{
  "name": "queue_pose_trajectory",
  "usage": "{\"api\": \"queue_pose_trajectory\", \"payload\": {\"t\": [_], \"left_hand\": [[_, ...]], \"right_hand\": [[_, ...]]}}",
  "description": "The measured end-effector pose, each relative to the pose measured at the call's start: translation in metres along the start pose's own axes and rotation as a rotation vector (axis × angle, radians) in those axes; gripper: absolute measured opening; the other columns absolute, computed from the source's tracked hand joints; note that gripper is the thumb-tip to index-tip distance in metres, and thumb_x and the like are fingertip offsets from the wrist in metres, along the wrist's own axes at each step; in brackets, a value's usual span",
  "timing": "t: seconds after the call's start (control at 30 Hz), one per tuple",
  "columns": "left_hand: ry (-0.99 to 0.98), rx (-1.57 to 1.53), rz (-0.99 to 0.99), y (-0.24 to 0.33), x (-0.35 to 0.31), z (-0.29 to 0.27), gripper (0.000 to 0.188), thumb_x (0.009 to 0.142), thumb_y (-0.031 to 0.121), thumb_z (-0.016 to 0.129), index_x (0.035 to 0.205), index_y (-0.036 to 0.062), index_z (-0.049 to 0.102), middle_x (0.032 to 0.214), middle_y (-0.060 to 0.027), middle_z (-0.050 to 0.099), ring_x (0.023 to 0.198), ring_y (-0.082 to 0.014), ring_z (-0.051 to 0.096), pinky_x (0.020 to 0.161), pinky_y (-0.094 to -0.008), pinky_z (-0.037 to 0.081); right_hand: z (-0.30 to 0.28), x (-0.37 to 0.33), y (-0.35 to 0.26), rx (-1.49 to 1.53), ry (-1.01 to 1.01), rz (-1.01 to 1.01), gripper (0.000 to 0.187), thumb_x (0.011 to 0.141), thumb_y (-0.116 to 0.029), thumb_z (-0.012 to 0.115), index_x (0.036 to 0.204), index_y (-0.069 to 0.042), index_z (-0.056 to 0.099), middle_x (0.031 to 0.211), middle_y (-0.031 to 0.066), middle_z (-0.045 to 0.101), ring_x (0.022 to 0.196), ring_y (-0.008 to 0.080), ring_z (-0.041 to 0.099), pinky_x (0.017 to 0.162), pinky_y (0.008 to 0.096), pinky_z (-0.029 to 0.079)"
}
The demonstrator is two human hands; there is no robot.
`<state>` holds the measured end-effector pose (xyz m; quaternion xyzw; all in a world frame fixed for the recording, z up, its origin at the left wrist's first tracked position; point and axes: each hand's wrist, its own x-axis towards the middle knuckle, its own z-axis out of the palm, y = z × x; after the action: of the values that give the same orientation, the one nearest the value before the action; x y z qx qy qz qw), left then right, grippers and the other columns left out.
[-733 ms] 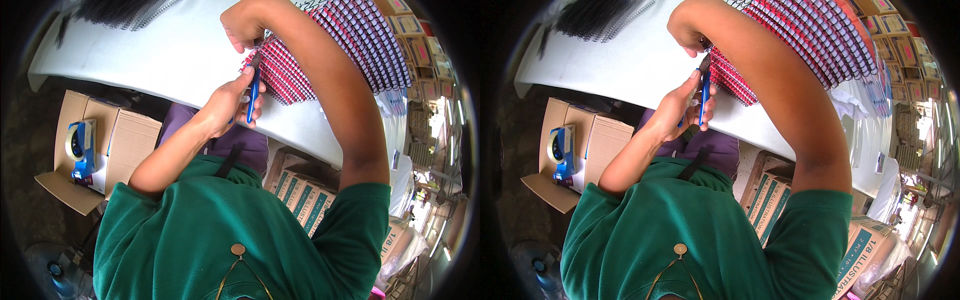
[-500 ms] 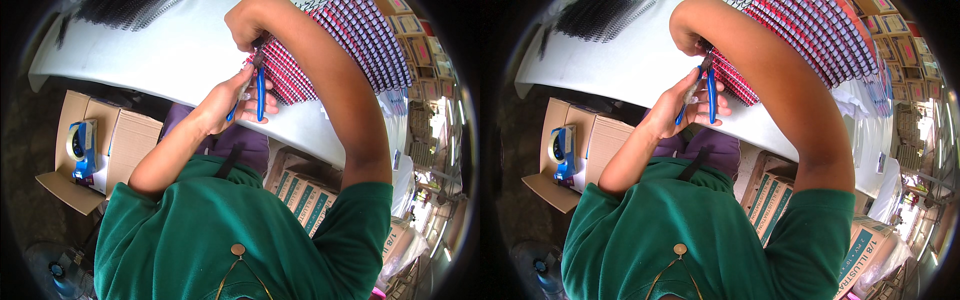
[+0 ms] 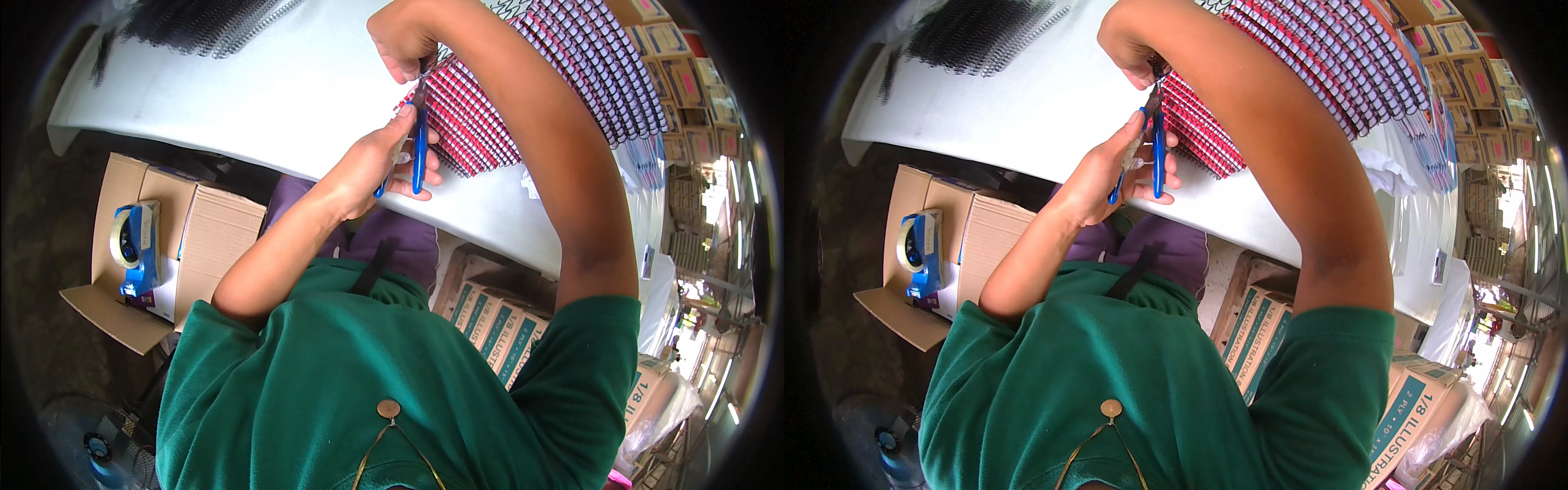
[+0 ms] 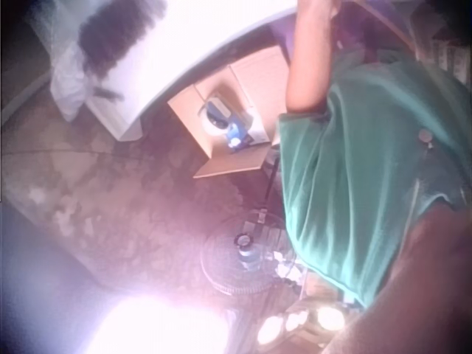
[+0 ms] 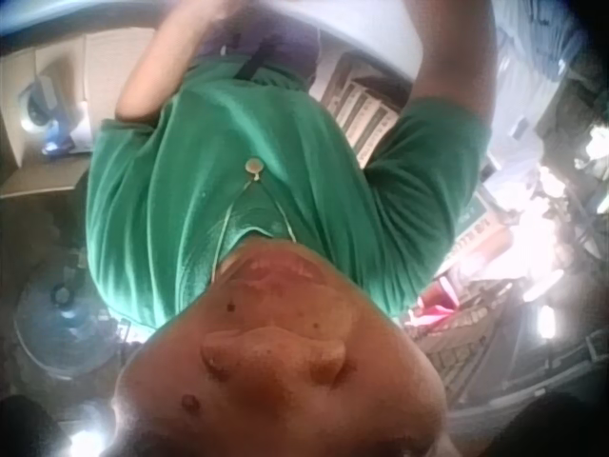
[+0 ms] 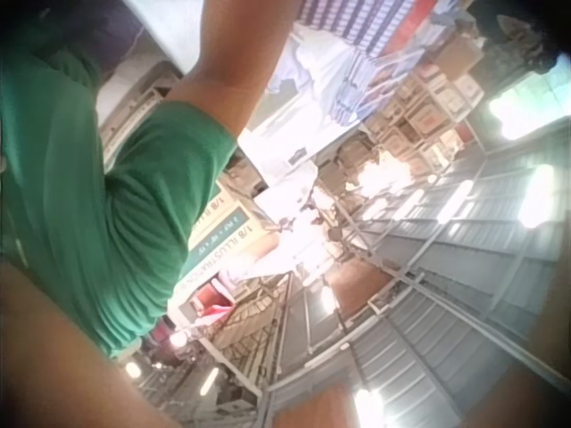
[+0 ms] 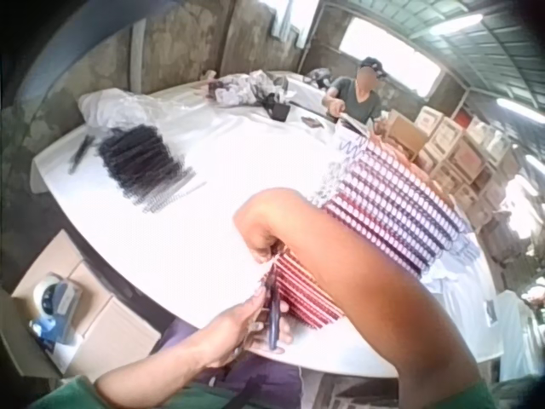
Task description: The person uses blue-handled snips to trim excess wire from the spiral binding of a stack of red notebooks. They position the snips at the edge of the spiral, cut the wire, and then align the stack on the table.
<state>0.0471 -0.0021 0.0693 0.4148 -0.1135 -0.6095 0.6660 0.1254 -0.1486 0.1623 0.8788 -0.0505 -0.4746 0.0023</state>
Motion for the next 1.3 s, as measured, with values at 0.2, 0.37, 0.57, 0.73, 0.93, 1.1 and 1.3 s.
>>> {"api": "queue_pose_trajectory", "payload": {"t": [0.2,0.37,0.57,0.73,0.93,1.1,1.3], "left_hand": [[-0.016,0.049,-0.031,-0.001,-0.006,-0.007,0.059,0.095,0.053,0.027,0.111,0.0003,0.049,0.082,-0.0104,0.057,0.073,-0.0245,0.062,0.069,-0.0390,0.055],[-0.094,-0.127,-0.006,0.001,0.000,-0.001,0.061,0.095,0.053,0.025,0.115,0.0001,0.047,0.084,-0.0120,0.058,0.075,-0.0257,0.063,0.069,-0.0387,0.055],[-0.188,-0.141,-0.004,0.008,-0.001,-0.007,0.052,0.097,0.049,0.024,0.101,0.0029,0.048,0.073,-0.0067,0.050,0.060,-0.0169,0.052,0.057,-0.0328,0.050],[-0.084,-0.077,0.023,0.000,-0.008,0.004,0.054,0.096,0.050,0.026,0.104,0.0022,0.049,0.076,-0.0078,0.052,0.066,-0.0195,0.056,0.062,-0.0349,0.052],[-0.104,-0.127,0.015,0.007,-0.003,0.011,0.060,0.095,0.052,0.025,0.117,-0.0004,0.046,0.085,-0.0129,0.057,0.084,-0.0284,0.062,0.075,-0.0410,0.054],[-0.104,-0.055,0.055,0.007,-0.005,0.005,0.050,0.097,0.049,0.025,0.099,0.0041,0.047,0.072,-0.0046,0.047,0.058,-0.0147,0.046,0.055,-0.0316,0.046],[-0.194,-0.056,0.036,0.005,-0.007,0.010,0.059,0.095,0.053,0.027,0.111,0.0010,0.048,0.097,-0.0160,0.058,0.091,-0.0273,0.063,0.078,-0.0364,0.052]], "right_hand": [[0.002,0.006,0.001,0.031,-0.035,0.005,0.016,0.067,-0.004,0.067,0.082,-0.002,0.071,0.075,0.0128,0.067,0.065,0.0228,0.061,0.060,0.0378,0.048],[0.004,0.010,-0.002,-0.069,0.011,0.024,0.014,0.066,-0.006,0.068,0.079,-0.001,0.070,0.074,0.0124,0.066,0.064,0.0232,0.060,0.060,0.0381,0.047],[0.002,-0.006,-0.015,-0.142,0.017,0.107,0.016,0.068,-0.009,0.064,0.081,0.001,0.069,0.082,0.0149,0.066,0.072,0.0263,0.061,0.066,0.0387,0.048],[-0.012,-0.009,-0.029,-0.093,-0.285,0.267,0.023,0.073,-0.009,0.056,0.090,0.000,0.068,0.098,0.0170,0.065,0.084,0.0273,0.061,0.079,0.0398,0.046],[-0.009,-0.019,-0.026,-0.250,-0.099,0.303,0.023,0.074,-0.013,0.063,0.093,-0.002,0.069,0.103,0.0145,0.065,0.089,0.0283,0.061,0.081,0.0402,0.046],[-0.014,-0.032,-0.019,-0.203,-0.071,0.182,0.023,0.074,-0.014,0.064,0.092,-0.001,0.068,0.101,0.0150,0.066,0.088,0.0281,0.062,0.081,0.0400,0.046],[-0.016,-0.024,-0.020,-0.151,-0.280,0.320,0.023,0.075,-0.013,0.060,0.094,-0.001,0.067,0.103,0.0150,0.065,0.088,0.0282,0.061,0.082,0.0409,0.045]]}}
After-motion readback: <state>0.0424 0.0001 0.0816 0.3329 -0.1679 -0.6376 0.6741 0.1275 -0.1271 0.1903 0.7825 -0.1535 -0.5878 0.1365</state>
